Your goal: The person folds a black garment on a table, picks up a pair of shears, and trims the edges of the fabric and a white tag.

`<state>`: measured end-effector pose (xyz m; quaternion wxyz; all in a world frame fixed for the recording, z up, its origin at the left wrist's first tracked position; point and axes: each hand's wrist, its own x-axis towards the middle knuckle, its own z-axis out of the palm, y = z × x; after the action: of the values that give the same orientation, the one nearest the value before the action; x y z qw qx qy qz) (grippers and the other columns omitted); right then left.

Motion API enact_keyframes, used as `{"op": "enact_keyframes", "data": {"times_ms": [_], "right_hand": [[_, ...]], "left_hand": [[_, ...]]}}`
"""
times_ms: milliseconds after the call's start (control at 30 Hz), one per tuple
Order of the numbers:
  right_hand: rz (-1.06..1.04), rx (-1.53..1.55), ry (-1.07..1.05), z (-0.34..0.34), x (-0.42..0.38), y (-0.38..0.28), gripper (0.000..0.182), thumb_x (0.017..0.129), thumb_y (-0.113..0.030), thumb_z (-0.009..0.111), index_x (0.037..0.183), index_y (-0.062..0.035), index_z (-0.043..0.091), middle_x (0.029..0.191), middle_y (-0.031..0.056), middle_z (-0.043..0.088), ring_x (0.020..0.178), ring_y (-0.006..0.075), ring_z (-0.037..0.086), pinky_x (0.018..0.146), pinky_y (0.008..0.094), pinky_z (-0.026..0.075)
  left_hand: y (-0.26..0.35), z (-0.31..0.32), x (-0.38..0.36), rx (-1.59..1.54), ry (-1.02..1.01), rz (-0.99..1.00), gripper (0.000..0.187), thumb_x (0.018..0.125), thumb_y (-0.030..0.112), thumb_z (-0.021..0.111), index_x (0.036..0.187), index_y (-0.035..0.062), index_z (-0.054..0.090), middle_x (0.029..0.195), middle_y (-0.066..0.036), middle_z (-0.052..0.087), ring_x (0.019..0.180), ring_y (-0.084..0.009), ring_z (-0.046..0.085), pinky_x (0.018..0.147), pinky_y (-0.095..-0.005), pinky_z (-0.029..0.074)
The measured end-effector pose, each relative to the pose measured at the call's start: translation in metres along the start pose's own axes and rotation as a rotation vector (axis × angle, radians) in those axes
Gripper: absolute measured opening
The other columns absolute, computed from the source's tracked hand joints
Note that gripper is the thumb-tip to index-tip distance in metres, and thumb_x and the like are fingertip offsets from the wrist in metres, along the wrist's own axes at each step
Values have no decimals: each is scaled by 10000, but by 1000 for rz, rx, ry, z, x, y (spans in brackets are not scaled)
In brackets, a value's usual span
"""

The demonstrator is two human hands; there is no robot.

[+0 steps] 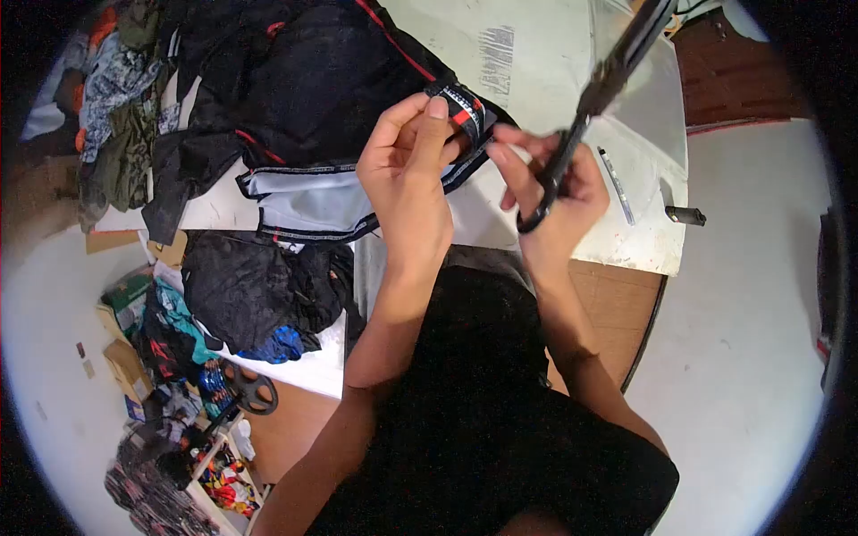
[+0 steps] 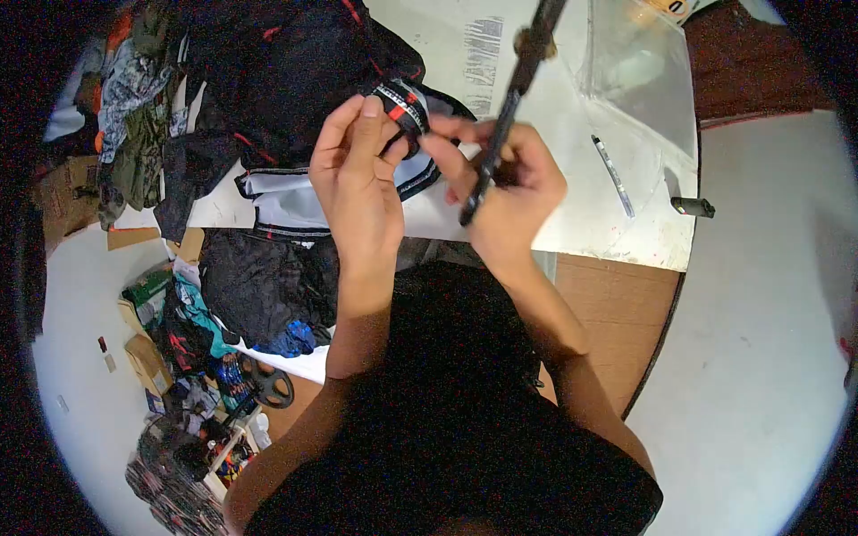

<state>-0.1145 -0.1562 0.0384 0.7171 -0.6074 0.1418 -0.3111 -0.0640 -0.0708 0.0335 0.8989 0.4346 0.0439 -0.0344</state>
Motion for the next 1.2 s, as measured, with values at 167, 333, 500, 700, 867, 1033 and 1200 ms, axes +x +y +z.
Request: {"op": "enact_keyframes", "data": {"times_ms": [167,333,500,700,867,1033,1200], "right_hand": [[-78,47,-63,21,18,10,221,744,44,730,864,10,547,909,154,686,590,36,551,502,181,436],[-96,-15,-22,21,16,23,204,758,35,723,843,1,540,853,143,690,566,40,551,482,176,429],[-119,53,10,15,12,19,230,758,33,724,811,-13,505,823,155,688,504,44,523,425,167,399],[-36,45,1,2,3,9,278,755,51,717,793,-37,456,811,189,681,465,46,495,385,174,368],[69,-5,-106,-20,-13,5,262,739,-4,748,750,-29,487,659,101,632,417,46,474,364,179,339],[204,83,-407,-63,-21,24,291,715,-150,789,721,-19,529,571,28,535,415,55,468,376,200,330],[208,76,-671,-102,-22,46,419,679,-352,812,685,-20,557,557,22,536,457,83,479,420,209,327]], "left_hand": [[-6,-2,-1,9,-19,6,162,883,88,616,1016,-4,604,868,-43,622,782,-115,612,672,-269,528],[-10,-10,0,8,27,-26,173,883,84,614,1014,-27,600,907,-82,638,809,-142,634,684,-286,553],[-3,-11,3,10,25,-4,175,888,88,608,1019,-26,585,917,-95,643,817,-159,650,694,-279,558],[-3,-11,2,-14,-1,1,175,896,97,599,1028,-12,565,914,-103,643,822,-165,652,701,-281,548],[0,-14,6,-85,-19,19,159,901,94,591,1030,7,557,907,-89,642,809,-167,653,691,-282,539],[4,-23,16,-283,-149,-13,137,905,83,578,1031,33,561,920,-83,649,838,-180,648,724,-288,525],[13,-19,24,-292,-131,8,139,902,83,583,1025,20,573,867,-52,625,799,-159,636,721,-287,517]]}}
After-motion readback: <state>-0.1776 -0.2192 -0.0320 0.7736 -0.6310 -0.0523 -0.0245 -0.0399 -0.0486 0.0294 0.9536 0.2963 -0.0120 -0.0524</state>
